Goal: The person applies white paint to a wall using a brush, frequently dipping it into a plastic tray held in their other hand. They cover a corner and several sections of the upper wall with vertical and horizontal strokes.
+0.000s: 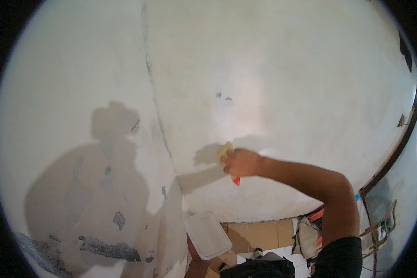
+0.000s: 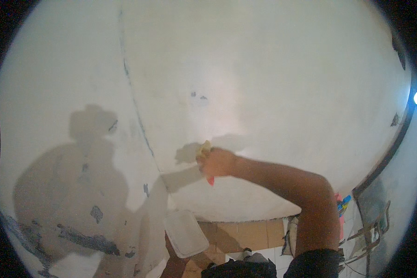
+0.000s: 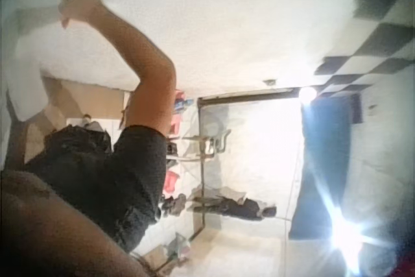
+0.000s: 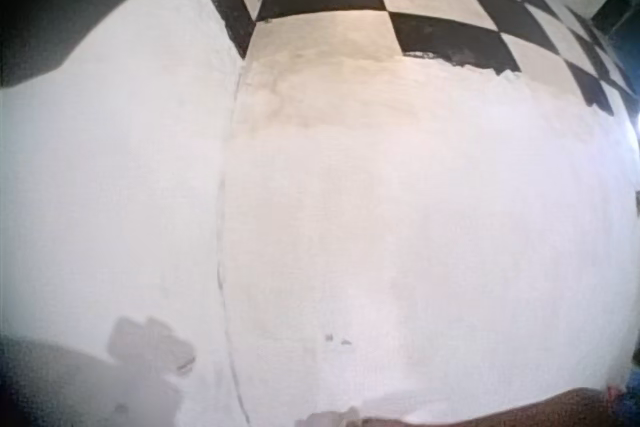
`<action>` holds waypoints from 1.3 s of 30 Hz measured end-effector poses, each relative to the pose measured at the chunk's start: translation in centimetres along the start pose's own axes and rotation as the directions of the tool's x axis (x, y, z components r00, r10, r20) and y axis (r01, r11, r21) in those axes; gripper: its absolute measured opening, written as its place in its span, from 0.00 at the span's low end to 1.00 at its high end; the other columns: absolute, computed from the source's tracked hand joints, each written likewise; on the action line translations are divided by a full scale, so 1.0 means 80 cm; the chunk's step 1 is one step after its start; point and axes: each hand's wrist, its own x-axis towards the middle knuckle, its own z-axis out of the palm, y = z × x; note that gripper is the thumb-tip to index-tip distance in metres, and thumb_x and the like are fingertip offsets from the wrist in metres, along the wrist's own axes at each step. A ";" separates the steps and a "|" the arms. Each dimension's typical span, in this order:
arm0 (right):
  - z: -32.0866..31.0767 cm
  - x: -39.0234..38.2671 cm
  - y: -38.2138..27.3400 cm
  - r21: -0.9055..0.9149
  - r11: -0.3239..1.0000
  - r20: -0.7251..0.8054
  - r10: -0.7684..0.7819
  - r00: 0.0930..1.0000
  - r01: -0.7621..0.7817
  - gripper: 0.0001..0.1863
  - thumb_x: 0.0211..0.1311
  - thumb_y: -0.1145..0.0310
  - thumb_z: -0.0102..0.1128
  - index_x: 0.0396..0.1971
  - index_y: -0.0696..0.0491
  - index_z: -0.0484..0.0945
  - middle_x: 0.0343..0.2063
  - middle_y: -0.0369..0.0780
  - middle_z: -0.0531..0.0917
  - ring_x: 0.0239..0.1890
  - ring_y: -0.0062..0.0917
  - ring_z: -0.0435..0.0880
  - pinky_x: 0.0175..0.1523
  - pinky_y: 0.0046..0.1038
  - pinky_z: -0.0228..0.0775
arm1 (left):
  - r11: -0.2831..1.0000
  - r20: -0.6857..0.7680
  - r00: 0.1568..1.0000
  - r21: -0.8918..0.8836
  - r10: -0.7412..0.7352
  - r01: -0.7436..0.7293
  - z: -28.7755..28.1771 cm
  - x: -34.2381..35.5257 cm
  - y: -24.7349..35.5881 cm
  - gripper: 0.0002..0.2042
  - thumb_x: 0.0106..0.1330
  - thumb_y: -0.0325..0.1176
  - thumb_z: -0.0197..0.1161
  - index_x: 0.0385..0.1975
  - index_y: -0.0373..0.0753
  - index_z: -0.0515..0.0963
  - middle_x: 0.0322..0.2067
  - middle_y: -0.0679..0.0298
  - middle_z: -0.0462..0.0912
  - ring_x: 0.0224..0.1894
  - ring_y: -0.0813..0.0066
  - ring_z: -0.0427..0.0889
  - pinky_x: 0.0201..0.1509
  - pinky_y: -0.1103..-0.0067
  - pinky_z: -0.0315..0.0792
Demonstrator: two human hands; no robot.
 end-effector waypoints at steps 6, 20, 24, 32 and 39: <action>-0.270 -0.016 0.233 0.409 0.894 -0.521 0.392 0.759 -0.181 0.16 0.63 0.54 0.55 0.39 0.50 0.81 0.36 0.45 0.85 0.39 0.40 0.83 0.47 0.41 0.74 | 0.966 0.128 0.984 -0.214 -0.123 0.148 -0.057 0.003 0.007 0.30 0.69 0.59 0.51 0.64 0.46 0.66 0.58 0.59 0.76 0.54 0.53 0.79 0.54 0.52 0.77; -0.125 0.035 0.139 -0.329 0.823 -0.581 0.211 0.786 -0.464 0.12 0.60 0.63 0.56 0.41 0.50 0.81 0.46 0.43 0.80 0.49 0.37 0.79 0.54 0.36 0.74 | 0.954 0.105 0.993 -0.287 -0.053 0.082 -0.001 -0.005 0.016 0.30 0.73 0.57 0.41 0.67 0.45 0.64 0.62 0.58 0.72 0.61 0.53 0.74 0.60 0.53 0.73; 0.073 0.028 -0.036 -0.317 0.941 -0.327 0.011 0.945 -0.121 0.12 0.51 0.65 0.60 0.35 0.50 0.82 0.42 0.42 0.77 0.48 0.37 0.77 0.49 0.38 0.77 | 0.962 0.085 0.995 -0.262 -0.053 0.074 -0.017 0.001 0.005 0.30 0.73 0.58 0.43 0.67 0.45 0.64 0.62 0.58 0.72 0.61 0.52 0.74 0.61 0.53 0.73; 0.015 0.039 0.010 0.444 0.862 -0.018 0.282 0.959 -0.245 0.10 0.55 0.67 0.59 0.38 0.49 0.81 0.42 0.44 0.79 0.44 0.41 0.81 0.49 0.40 0.74 | 0.953 -0.006 0.990 -0.273 -0.139 0.132 -0.033 0.001 0.006 0.22 0.70 0.52 0.52 0.57 0.47 0.73 0.45 0.66 0.80 0.41 0.67 0.81 0.41 0.66 0.79; -0.361 -0.021 0.281 0.334 0.900 -0.576 0.430 0.695 -0.280 0.12 0.60 0.62 0.61 0.40 0.52 0.81 0.35 0.44 0.85 0.37 0.36 0.84 0.44 0.37 0.76 | 0.884 0.098 0.986 -0.438 -0.133 0.163 0.009 -0.012 0.006 0.31 0.71 0.60 0.44 0.69 0.49 0.62 0.65 0.59 0.69 0.63 0.51 0.72 0.62 0.48 0.69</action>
